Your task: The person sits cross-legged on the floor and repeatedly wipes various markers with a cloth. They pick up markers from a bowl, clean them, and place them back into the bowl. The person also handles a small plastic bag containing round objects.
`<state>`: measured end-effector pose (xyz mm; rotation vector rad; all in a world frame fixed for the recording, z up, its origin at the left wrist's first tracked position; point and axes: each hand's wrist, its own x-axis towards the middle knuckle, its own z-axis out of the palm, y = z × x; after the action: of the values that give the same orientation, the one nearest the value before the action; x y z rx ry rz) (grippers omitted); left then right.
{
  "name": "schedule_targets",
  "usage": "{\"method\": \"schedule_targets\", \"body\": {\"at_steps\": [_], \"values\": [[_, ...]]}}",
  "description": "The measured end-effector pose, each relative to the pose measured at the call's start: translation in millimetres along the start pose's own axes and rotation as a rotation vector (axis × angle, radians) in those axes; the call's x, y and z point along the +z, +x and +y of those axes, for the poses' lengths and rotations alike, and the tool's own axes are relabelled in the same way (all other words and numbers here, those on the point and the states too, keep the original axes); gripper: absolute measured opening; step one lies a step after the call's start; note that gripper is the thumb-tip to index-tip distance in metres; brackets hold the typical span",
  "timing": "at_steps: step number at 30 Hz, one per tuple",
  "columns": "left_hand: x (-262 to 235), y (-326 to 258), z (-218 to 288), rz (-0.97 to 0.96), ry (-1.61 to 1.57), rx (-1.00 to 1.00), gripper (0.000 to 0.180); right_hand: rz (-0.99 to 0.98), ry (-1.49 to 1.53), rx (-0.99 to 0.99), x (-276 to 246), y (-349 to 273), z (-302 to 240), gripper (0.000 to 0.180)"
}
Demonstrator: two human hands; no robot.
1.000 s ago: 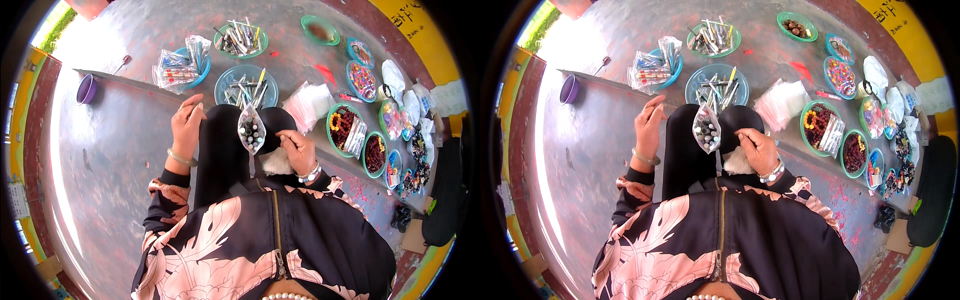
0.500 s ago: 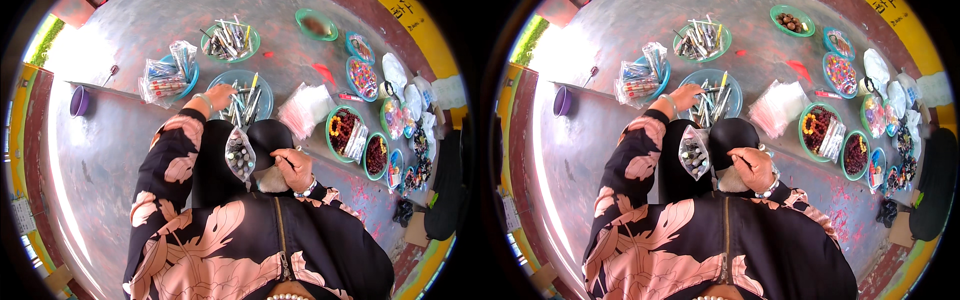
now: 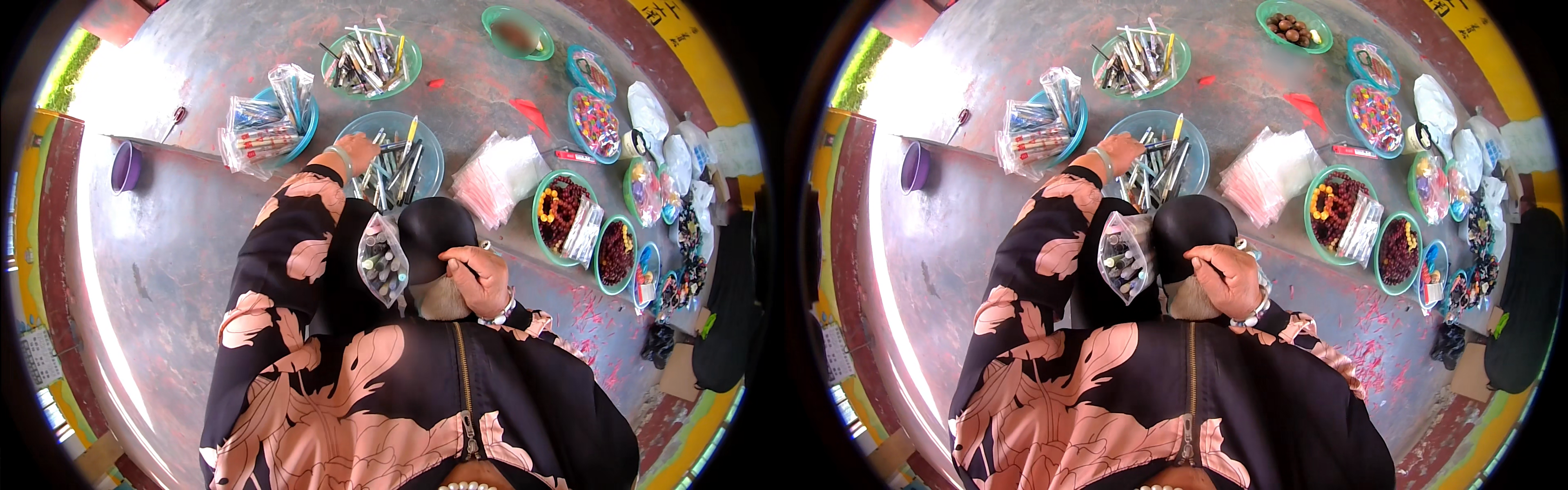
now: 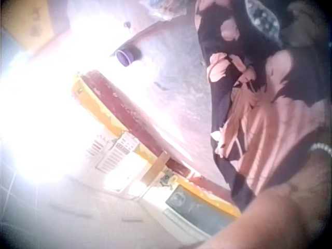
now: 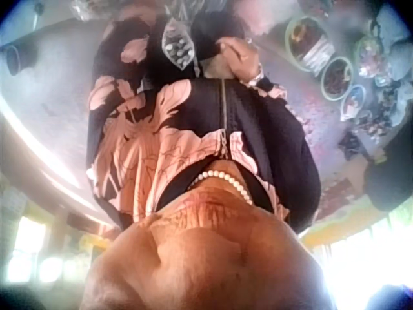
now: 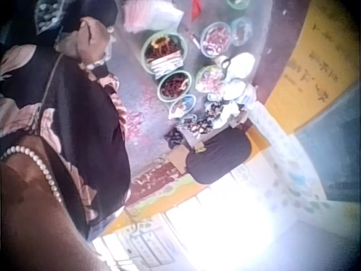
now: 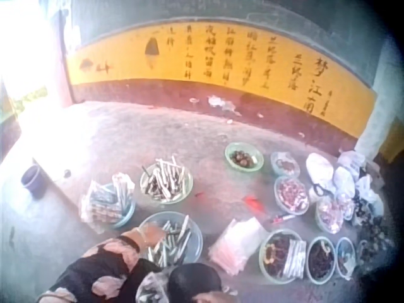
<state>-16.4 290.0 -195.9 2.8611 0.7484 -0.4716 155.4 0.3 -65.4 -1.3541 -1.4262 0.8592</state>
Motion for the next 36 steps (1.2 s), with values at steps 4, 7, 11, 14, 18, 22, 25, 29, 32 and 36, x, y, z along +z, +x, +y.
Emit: {"method": "schedule_targets", "body": {"at_steps": [4,7,11,14,18,22,25,29,32,36], "values": [[-12.7,-35.4,-6.5,-0.010,-0.061,-0.141,0.020,0.012,0.001,0.001,1.9,-2.3,-0.1,0.009],[-16.9,-78.6,-5.9,0.106,-0.174,-0.253,0.017,0.034,0.018,-0.003,4.5,-6.0,-0.8,0.011],[-14.7,-135.1,1.4,0.311,-0.515,-0.400,0.017,-0.006,0.032,0.022,1.9,-9.1,-4.3,0.012],[-18.2,-170.7,23.9,0.469,-1.017,-0.419,0.015,-0.234,0.033,0.075,-13.5,-4.1,-12.9,0.018],[-54.7,-216.8,80.2,0.643,-1.454,-0.359,0.014,-0.457,-0.155,-0.124,-39.9,-5.6,-29.0,0.028],[-83.4,-240.9,122.1,0.725,-1.630,-0.231,0.016,-0.402,-0.140,-0.064,-55.3,-20.1,-24.5,0.016],[-100.2,-245.5,153.3,0.709,-1.784,-0.114,0.017,-0.102,0.123,0.218,-64.8,-28.1,-23.4,0.011],[-121.4,-243.8,195.5,0.591,-1.838,0.049,0.016,0.236,0.767,0.334,-90.9,-16.1,-40.1,0.029],[-136.2,-235.5,222.9,0.488,-1.808,0.111,0.014,0.081,1.298,0.234,-95.9,-15.1,-42.8,0.039],[-139.2,-208.4,247.1,0.384,-1.743,0.155,0.014,0.156,1.465,0.192,-67.8,-17.1,-51.9,0.044]]}}
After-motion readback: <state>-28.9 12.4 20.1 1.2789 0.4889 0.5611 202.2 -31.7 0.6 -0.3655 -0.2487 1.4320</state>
